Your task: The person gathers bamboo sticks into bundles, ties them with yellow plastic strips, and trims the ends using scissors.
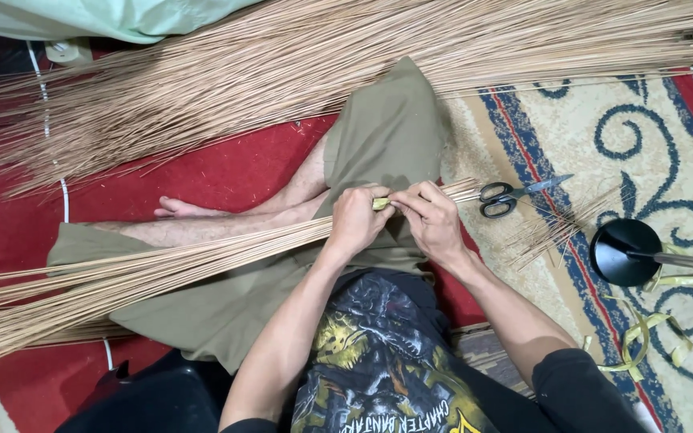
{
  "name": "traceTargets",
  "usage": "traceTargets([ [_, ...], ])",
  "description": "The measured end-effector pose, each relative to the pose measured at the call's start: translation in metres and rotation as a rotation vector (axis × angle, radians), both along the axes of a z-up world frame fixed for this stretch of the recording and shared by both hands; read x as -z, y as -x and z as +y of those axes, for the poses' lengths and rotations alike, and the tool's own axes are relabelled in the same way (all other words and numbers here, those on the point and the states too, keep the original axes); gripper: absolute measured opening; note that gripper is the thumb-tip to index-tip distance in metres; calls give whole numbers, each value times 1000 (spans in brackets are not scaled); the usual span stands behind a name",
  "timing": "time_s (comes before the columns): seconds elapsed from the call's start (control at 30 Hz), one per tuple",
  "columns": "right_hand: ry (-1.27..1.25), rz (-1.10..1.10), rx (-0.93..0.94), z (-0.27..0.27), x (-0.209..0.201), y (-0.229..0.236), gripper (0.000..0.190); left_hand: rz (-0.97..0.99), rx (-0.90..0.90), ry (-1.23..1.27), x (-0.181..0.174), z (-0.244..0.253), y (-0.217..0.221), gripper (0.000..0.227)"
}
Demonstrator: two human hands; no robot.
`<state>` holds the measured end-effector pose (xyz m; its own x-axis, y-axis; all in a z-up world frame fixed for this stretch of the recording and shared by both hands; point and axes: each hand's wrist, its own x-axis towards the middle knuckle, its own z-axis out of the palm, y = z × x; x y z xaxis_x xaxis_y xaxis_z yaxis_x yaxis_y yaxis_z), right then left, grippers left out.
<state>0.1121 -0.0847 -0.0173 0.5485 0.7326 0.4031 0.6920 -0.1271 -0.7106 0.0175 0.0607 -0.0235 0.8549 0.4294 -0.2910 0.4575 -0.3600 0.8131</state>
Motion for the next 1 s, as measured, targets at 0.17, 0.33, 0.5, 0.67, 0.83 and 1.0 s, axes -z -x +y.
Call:
traceTargets([
  [0.17,-62,98,-11,-6,12,-4,7,-105,215,252,-16,26,3,26],
  [0.33,-109,137,-15,-2,11,-5,7,-93,310,298,-5,39,-7,40],
  [0.5,-134,103,-8,-3,19,-1,6,-44,243,311,-2,35,-11,32],
  [0.67,-56,73,115,-1,6,12,6,-56,157,231,0,25,-4,21],
  [0.83,125,157,367,-3,-3,31,4,-176,168,94,-9,8,-1,15],
  [1.0,206,326,528,-4,-7,40,8,-178,168,-47,3,-7,4,19],
])
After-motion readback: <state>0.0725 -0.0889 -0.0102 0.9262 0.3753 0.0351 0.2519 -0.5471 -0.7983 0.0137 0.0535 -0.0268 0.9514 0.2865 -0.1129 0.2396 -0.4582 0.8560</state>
